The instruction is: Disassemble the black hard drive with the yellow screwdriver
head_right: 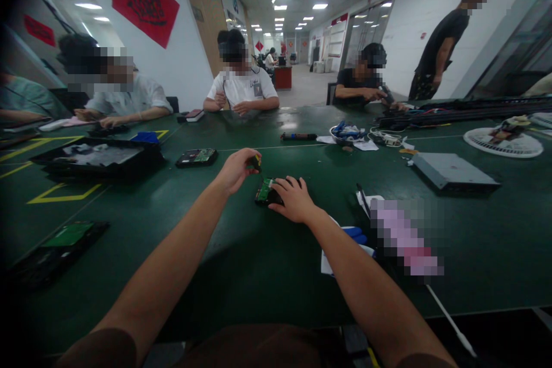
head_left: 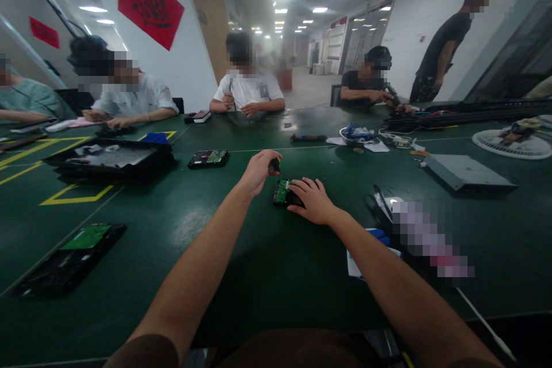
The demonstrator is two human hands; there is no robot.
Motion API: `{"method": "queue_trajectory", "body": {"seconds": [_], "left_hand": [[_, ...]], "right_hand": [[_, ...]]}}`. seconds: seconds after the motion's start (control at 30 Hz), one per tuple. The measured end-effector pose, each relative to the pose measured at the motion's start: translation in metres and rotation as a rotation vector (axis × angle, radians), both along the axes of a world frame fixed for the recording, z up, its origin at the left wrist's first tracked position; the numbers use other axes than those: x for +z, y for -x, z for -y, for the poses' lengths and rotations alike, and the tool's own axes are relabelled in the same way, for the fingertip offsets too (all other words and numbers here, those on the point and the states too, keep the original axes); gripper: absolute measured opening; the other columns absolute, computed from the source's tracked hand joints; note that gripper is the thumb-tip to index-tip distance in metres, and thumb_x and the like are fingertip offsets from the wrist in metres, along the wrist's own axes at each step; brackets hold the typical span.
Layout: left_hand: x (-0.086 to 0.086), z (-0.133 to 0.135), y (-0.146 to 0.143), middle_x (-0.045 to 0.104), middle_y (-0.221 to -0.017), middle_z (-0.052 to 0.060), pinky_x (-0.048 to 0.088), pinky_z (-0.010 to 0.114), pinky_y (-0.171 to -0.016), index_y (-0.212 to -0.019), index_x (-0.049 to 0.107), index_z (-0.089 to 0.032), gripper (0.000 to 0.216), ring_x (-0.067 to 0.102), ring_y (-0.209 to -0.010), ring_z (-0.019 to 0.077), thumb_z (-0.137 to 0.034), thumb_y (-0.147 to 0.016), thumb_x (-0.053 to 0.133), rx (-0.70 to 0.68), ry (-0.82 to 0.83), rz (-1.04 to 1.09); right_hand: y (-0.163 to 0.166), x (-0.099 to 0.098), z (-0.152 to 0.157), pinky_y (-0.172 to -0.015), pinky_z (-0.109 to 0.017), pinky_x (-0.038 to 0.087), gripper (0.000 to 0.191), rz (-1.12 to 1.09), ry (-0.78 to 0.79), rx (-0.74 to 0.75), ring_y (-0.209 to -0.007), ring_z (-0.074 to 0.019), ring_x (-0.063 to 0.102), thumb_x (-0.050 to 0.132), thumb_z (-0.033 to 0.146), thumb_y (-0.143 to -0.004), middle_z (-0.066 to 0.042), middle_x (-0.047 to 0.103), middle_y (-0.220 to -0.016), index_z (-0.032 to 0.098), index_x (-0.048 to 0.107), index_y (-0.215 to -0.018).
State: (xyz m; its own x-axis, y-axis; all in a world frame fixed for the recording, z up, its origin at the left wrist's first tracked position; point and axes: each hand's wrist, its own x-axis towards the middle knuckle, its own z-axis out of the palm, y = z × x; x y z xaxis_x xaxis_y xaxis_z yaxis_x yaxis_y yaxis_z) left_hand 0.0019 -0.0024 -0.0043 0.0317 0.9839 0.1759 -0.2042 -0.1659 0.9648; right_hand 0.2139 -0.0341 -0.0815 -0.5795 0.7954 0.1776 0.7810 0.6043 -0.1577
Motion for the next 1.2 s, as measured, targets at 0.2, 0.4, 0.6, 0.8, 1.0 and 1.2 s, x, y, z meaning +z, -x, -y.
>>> {"method": "queue_trajectory", "body": {"seconds": [0.2, 0.4, 0.6, 0.8, 1.0, 1.2], "left_hand": [[0.0018, 0.0014, 0.0001, 0.070, -0.086, 0.009, 0.056, 0.032, -0.064, -0.092, 0.065, -0.016, 0.027, 0.067, -0.082, 0.0218, -0.038, -0.077, 0.068, -0.072, 0.086, 0.074], [0.0007, 0.0006, -0.0002, 0.071, -0.093, 0.011, 0.056, 0.032, -0.066, -0.090, 0.065, -0.016, 0.025, 0.067, -0.085, 0.0212, -0.037, -0.077, 0.068, -0.014, 0.069, 0.097], [0.0022, 0.0010, 0.0008, 0.066, -0.088, 0.008, 0.053, 0.027, -0.060, -0.087, 0.070, -0.015, 0.025, 0.062, -0.082, 0.0183, -0.038, -0.077, 0.068, -0.018, 0.025, 0.003], [0.0007, 0.0009, -0.0018, 0.072, -0.090, 0.010, 0.056, 0.031, -0.061, -0.094, 0.059, -0.017, 0.028, 0.069, -0.083, 0.0219, -0.039, -0.078, 0.067, -0.029, 0.119, 0.119], [0.0051, 0.0034, -0.0026, 0.064, -0.083, 0.003, 0.053, 0.026, -0.058, -0.081, 0.060, -0.019, 0.021, 0.061, -0.076, 0.0164, -0.037, -0.075, 0.069, 0.081, 0.000, -0.026], [0.0067, 0.0077, -0.0043, 0.066, -0.083, 0.006, 0.056, 0.030, -0.060, -0.090, 0.063, -0.018, 0.025, 0.064, -0.079, 0.0197, -0.039, -0.078, 0.067, -0.070, 0.019, -0.002]], "right_hand": [[-0.0003, 0.0001, 0.0002, -0.120, -0.066, 0.015, 0.068, 0.001, -0.005, 0.000, -0.151, -0.0391, 0.023, 0.052, 0.064, -0.095, -0.006, 0.034, -0.164, 0.032, 0.041, -0.154], [0.0002, 0.0001, 0.0000, -0.120, -0.066, 0.014, 0.069, 0.001, 0.008, 0.003, -0.151, -0.0392, 0.021, 0.051, 0.065, -0.095, -0.006, 0.032, -0.165, 0.032, 0.040, -0.155], [0.0000, 0.0009, -0.0001, -0.120, -0.066, 0.013, 0.069, 0.005, 0.017, 0.001, -0.152, -0.0387, 0.020, 0.050, 0.064, -0.096, -0.006, 0.031, -0.166, 0.033, 0.038, -0.156], [-0.0003, 0.0041, 0.0021, -0.120, -0.067, 0.013, 0.069, 0.017, 0.020, 0.000, -0.152, -0.0395, 0.020, 0.050, 0.064, -0.096, -0.007, 0.032, -0.165, 0.033, 0.038, -0.156], [0.0003, 0.0047, 0.0015, -0.120, -0.067, 0.013, 0.069, 0.016, 0.026, 0.001, -0.152, -0.0393, 0.021, 0.050, 0.064, -0.096, -0.006, 0.031, -0.166, 0.033, 0.039, -0.156], [0.0005, 0.0027, 0.0002, -0.120, -0.066, 0.015, 0.068, 0.005, 0.016, -0.003, -0.151, -0.0388, 0.022, 0.050, 0.064, -0.096, -0.006, 0.033, -0.165, 0.032, 0.040, -0.155]]}}
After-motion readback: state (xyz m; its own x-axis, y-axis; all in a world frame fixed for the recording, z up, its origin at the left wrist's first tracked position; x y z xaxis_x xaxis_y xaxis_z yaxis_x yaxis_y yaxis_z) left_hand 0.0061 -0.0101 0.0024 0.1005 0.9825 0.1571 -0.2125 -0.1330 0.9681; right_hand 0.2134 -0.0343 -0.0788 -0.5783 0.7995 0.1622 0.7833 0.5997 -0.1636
